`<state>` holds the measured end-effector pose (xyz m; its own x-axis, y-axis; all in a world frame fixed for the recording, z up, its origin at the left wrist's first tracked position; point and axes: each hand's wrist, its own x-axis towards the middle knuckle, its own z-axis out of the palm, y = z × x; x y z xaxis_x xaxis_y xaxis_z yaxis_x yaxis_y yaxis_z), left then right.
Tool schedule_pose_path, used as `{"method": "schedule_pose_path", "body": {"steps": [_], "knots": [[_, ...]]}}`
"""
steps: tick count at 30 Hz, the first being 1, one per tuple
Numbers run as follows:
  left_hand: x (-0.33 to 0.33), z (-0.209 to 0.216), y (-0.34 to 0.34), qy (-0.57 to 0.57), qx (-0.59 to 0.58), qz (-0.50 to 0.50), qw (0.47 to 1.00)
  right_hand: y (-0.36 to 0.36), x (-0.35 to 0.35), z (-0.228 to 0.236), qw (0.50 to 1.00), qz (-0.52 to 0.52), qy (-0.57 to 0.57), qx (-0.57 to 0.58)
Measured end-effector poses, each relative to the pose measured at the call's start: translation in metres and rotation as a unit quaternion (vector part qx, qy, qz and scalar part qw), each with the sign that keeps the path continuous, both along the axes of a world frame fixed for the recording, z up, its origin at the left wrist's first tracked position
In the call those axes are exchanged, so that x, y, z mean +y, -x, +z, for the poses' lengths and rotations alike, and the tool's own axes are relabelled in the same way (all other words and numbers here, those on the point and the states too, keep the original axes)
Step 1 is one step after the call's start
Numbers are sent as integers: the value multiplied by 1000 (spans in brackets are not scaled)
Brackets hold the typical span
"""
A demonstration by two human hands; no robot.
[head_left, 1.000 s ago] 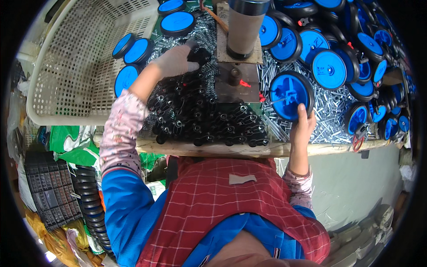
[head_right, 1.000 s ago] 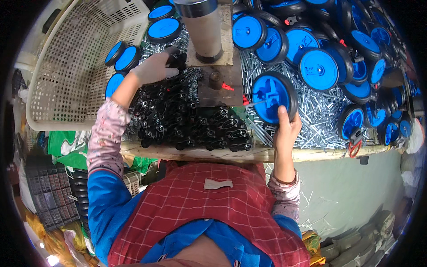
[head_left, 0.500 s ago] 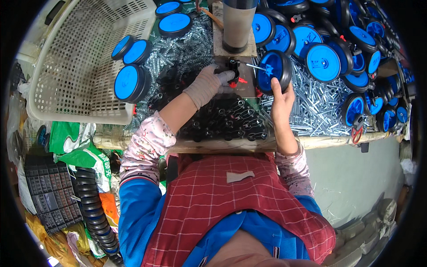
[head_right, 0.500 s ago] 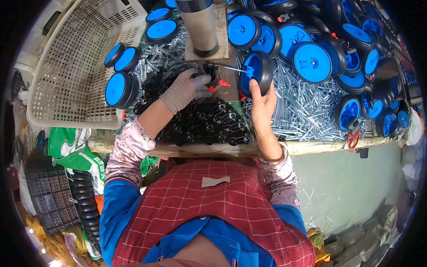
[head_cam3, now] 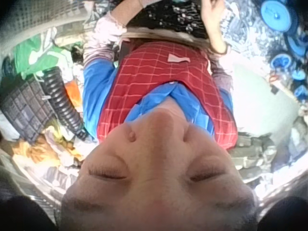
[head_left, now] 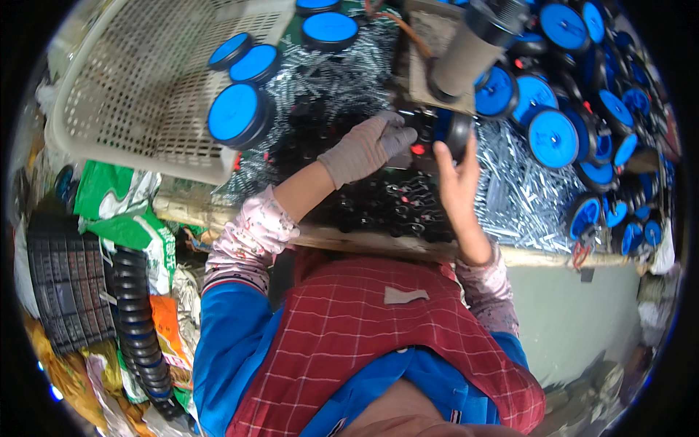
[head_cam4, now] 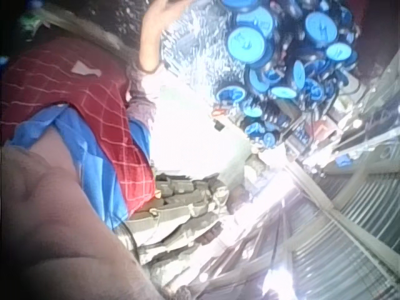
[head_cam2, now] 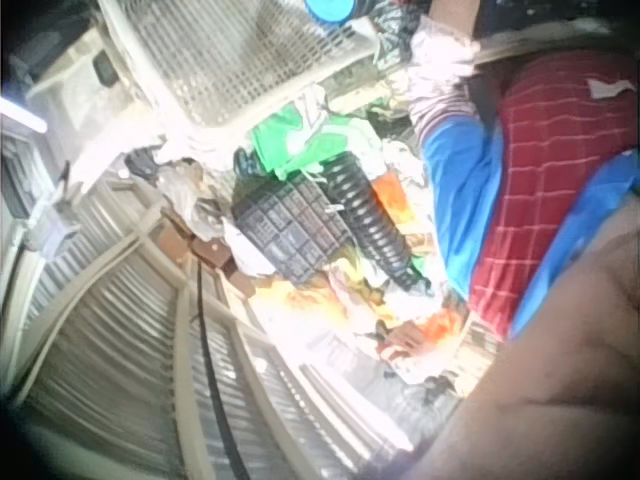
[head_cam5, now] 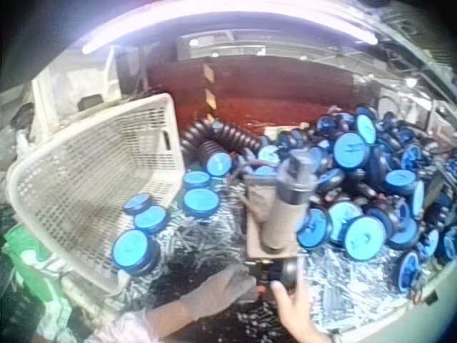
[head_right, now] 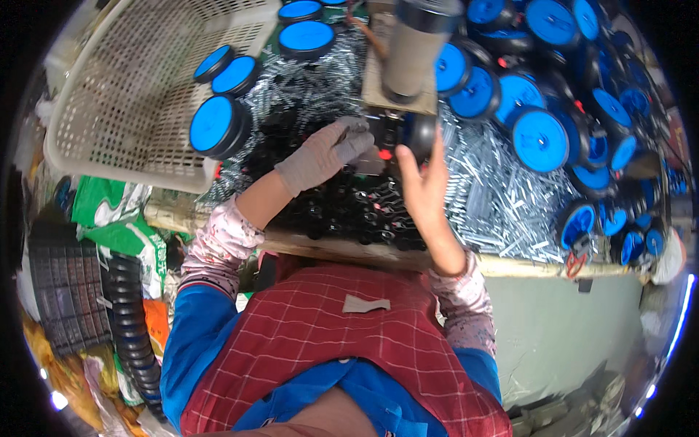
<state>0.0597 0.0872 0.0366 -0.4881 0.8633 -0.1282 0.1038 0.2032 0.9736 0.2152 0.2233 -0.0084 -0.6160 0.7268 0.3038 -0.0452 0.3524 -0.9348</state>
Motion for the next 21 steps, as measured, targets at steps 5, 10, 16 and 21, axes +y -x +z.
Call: {"method": "schedule_pose_path", "body": {"steps": [5, 10, 16, 21], "knots": [[-84, 17, 67, 17, 475, 190, 859, -11, 10, 22, 993, 4, -75, -94], [-175, -35, 191, 228, 530, 397, 714, -27, 66, 43, 964, -27, -192, -182], [-189, -51, 241, 243, 245, 352, 870, -76, 230, 123, 983, 19, 114, 140], [-192, -36, 237, 246, 205, 330, 888, -72, 221, 123, 980, 122, -153, -18]]}}
